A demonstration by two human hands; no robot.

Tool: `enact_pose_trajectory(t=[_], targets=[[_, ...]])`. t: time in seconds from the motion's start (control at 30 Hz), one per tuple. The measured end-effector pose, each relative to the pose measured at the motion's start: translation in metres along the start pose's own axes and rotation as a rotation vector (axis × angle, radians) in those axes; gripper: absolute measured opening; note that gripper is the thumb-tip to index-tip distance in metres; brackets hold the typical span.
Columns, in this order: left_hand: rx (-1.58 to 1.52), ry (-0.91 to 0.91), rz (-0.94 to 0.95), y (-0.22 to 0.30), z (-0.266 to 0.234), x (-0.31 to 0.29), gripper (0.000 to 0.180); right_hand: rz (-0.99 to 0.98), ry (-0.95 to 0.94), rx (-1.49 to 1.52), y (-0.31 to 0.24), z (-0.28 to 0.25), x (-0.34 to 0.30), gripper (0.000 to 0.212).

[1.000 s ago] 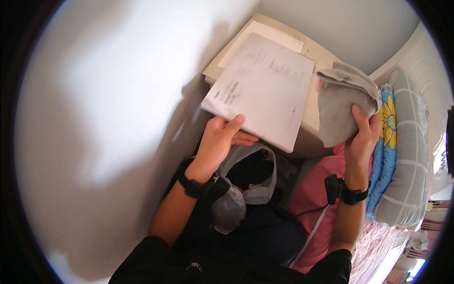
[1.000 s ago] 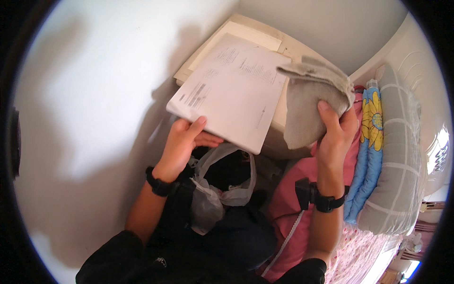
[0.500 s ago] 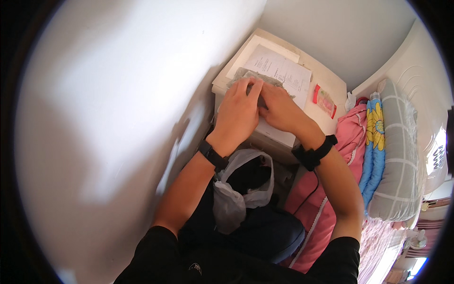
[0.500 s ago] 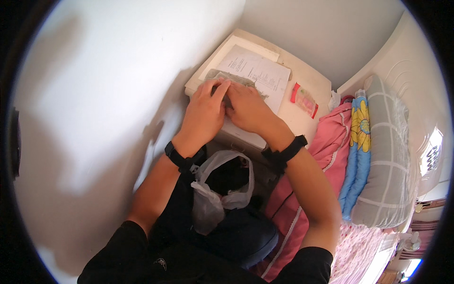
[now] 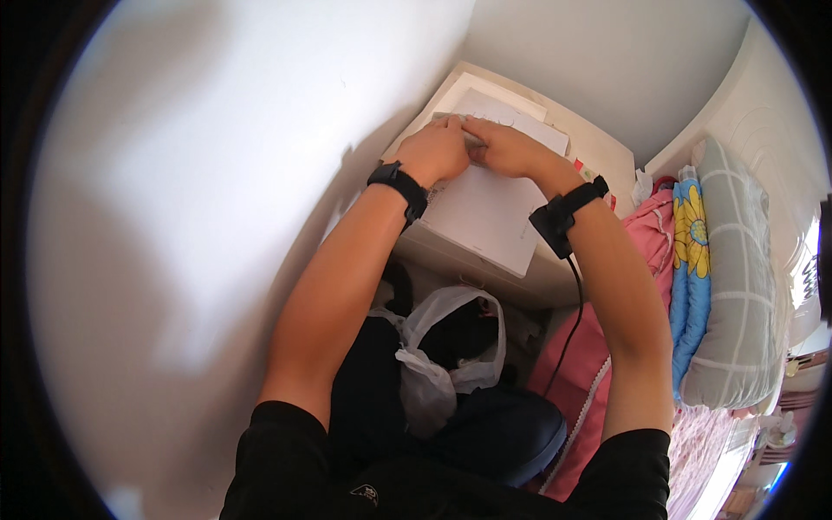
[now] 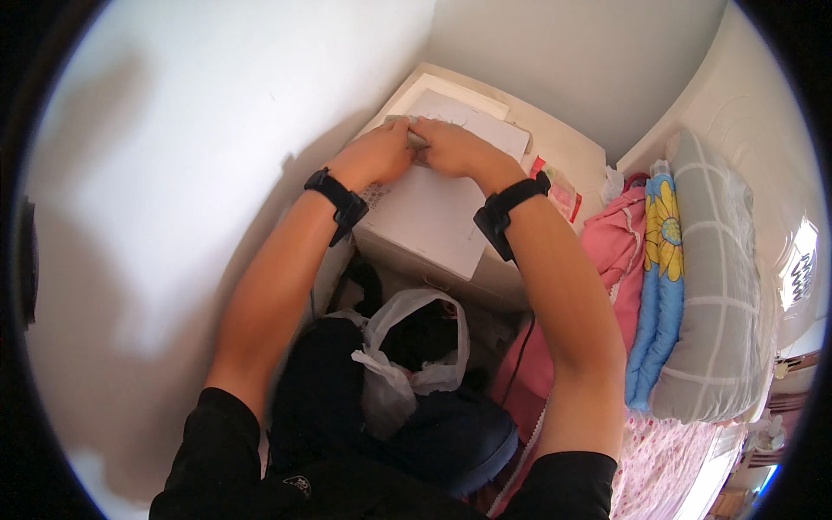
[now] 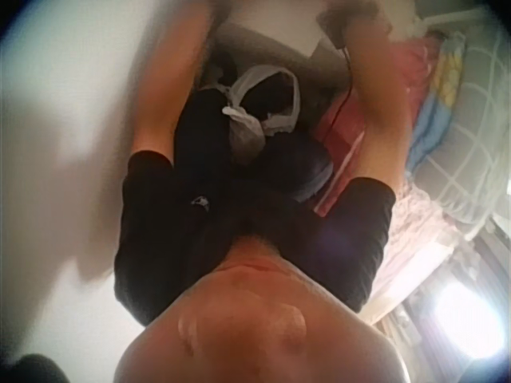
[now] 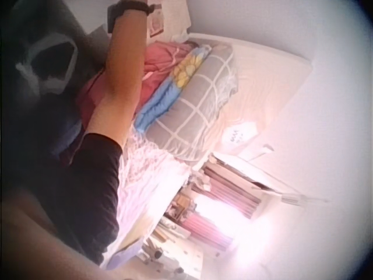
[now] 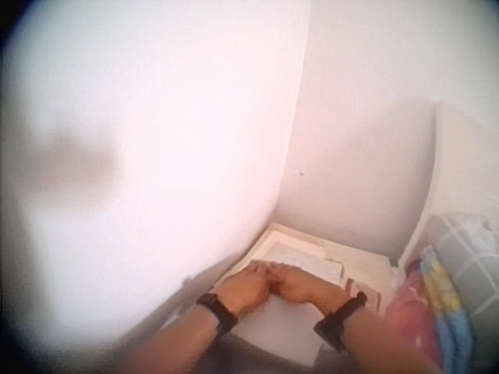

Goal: The person wipes the top of a wooden wardrobe with a cloth, then moves to a lower storage area to wipe a white box and a plastic bag. The person handles the cloth and the items on the surfaces while cleaning.

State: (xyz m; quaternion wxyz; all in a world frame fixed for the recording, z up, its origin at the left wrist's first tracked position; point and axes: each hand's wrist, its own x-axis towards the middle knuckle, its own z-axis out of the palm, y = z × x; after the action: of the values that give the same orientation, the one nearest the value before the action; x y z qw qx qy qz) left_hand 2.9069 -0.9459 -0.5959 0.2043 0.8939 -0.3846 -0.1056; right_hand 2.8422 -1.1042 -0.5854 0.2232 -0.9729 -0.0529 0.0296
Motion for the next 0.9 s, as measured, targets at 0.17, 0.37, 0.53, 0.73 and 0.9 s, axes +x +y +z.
enact_pose_trajectory(t=[0.17,0.37,0.53,0.73,0.9], targets=[[0.023,-0.091,-0.069,-0.002,-0.001,0.026,0.054,0.139,-0.051,0.072,-0.001,-0.012,0.011,0.060],[0.086,0.004,0.114,-0.003,-0.002,0.030,0.042,-0.030,0.137,0.020,0.019,0.007,0.011,0.056],[0.256,-0.072,0.101,0.010,-0.027,-0.012,0.024,0.010,0.006,-0.030,-0.023,-0.008,-0.019,0.043],[0.168,0.119,0.180,0.040,-0.056,0.014,0.022,0.041,0.173,0.000,-0.009,-0.055,-0.019,0.040],[0.260,-0.133,0.239,0.009,-0.011,0.038,0.040,0.140,-0.004,-0.160,0.000,-0.018,-0.010,0.046]])
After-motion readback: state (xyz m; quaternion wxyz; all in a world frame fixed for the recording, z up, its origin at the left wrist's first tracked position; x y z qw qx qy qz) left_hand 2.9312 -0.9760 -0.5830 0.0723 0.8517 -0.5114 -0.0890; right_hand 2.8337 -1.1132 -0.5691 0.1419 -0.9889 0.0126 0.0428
